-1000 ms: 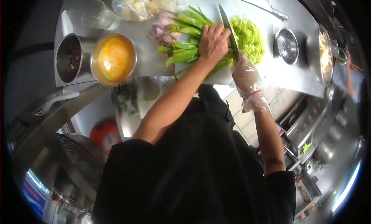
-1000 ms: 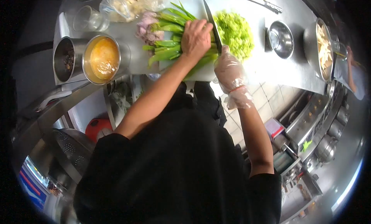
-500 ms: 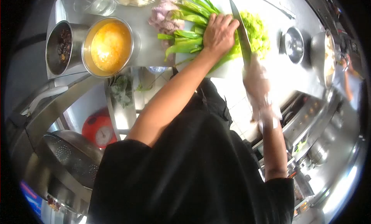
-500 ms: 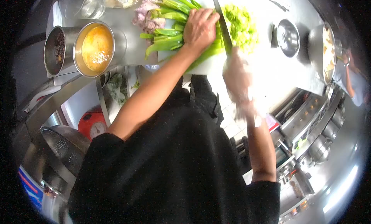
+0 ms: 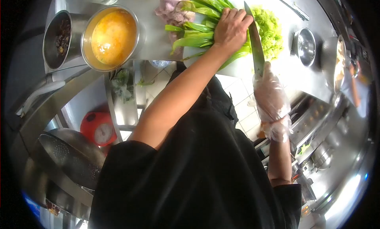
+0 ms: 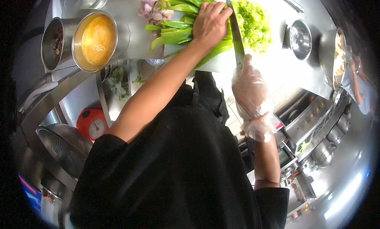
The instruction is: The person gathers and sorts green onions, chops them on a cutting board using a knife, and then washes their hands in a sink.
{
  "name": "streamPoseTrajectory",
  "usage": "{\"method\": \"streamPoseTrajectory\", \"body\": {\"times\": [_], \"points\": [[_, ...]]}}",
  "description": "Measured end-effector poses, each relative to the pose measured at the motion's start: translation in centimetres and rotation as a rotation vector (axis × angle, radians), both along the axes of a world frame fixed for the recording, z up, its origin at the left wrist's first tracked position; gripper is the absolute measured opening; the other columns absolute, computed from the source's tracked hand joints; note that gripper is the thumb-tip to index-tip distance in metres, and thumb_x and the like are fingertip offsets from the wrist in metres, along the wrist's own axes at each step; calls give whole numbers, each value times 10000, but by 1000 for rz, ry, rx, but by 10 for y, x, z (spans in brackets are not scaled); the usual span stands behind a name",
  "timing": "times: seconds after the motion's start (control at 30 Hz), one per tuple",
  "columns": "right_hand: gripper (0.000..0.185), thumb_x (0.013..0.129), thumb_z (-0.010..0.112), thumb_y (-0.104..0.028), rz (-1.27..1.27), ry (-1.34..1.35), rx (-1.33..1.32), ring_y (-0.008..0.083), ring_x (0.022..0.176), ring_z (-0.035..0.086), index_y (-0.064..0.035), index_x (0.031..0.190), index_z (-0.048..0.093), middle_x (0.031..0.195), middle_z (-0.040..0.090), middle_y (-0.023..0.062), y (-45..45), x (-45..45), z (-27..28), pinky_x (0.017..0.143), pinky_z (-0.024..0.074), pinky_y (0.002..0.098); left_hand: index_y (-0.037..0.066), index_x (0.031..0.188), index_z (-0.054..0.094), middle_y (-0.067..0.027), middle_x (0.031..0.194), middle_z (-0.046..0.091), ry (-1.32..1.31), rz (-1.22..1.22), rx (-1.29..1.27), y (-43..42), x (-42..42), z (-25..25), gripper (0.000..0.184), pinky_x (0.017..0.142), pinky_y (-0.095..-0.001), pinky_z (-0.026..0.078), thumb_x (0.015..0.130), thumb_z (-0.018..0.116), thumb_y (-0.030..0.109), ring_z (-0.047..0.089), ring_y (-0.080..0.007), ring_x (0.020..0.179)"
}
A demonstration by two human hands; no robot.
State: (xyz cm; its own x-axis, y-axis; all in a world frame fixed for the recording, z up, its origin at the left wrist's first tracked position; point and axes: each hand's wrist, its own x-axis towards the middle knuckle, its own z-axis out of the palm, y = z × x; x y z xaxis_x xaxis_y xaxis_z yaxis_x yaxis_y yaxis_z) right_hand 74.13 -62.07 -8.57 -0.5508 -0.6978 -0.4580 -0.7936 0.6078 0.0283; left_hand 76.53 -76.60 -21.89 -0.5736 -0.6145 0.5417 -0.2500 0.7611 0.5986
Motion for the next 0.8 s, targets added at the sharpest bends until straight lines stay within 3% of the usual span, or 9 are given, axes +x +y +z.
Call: {"method": "streamPoseTrajectory", "body": {"times": [0.07,0.13,0.17,0.23,0.33,0.47,0.5,0.6,0.8], "points": [[352,886,521,-135,5,37,-8,264,773,665,77,1161,464,759,623,191,9,-3,-38,607,531,371,69,892,638,-96,939,612,-27,1,-14,2,-3,3,154,878,-393,415,751,592,28,586,-276,937],[351,883,510,-120,556,469,-226,289,751,662,67,1175,452,722,621,183,12,-28,-97,604,522,402,78,879,641,-86,912,599,20,11,-30,2,-4,-1,153,887,-389,402,745,573,49,566,-260,932],[351,883,510,-120,543,489,-238,289,751,662,67,1175,452,722,621,183,4,-30,-88,604,522,402,77,882,637,-88,916,597,15,8,-47,-2,-5,-1,154,891,-394,402,747,570,45,565,-261,934],[284,904,533,-134,87,40,-274,360,621,635,71,1095,489,696,624,190,-8,-24,-50,566,502,431,75,884,633,-91,919,595,8,-9,-47,1,-5,1,155,895,-398,402,748,568,41,564,-262,936],[237,916,516,-139,-40,-24,-188,379,611,629,48,1060,490,693,628,199,1,-3,6,565,499,451,52,930,609,-103,956,595,17,-5,14,2,-2,-2,175,877,-399,419,763,570,16,578,-278,970],[326,861,507,-60,63,30,-378,362,701,615,65,1159,463,743,591,204,9,-6,-54,602,492,446,47,893,620,-104,928,599,20,-4,16,-1,-1,0,145,876,-401,422,764,565,10,583,-283,966],[256,852,500,-46,336,262,-247,354,683,604,48,1090,490,756,579,178,11,-11,-86,607,493,434,45,878,622,-104,921,603,25,3,14,2,-2,3,136,874,-403,423,761,565,5,585,-283,963],[177,862,513,-78,-21,-64,-425,329,699,628,47,986,503,712,603,203,-21,-13,-61,607,498,409,38,874,621,-113,933,607,71,19,-18,1,-5,-1,148,870,-412,426,747,565,-16,588,-289,952],[204,873,509,-99,-4,-10,-194,361,678,636,49,1014,509,690,615,202,-2,7,4,639,509,436,38,898,606,-120,946,600,65,-10,14,0,-1,-1,153,868,-415,426,763,562,-17,586,-297,958]]}}
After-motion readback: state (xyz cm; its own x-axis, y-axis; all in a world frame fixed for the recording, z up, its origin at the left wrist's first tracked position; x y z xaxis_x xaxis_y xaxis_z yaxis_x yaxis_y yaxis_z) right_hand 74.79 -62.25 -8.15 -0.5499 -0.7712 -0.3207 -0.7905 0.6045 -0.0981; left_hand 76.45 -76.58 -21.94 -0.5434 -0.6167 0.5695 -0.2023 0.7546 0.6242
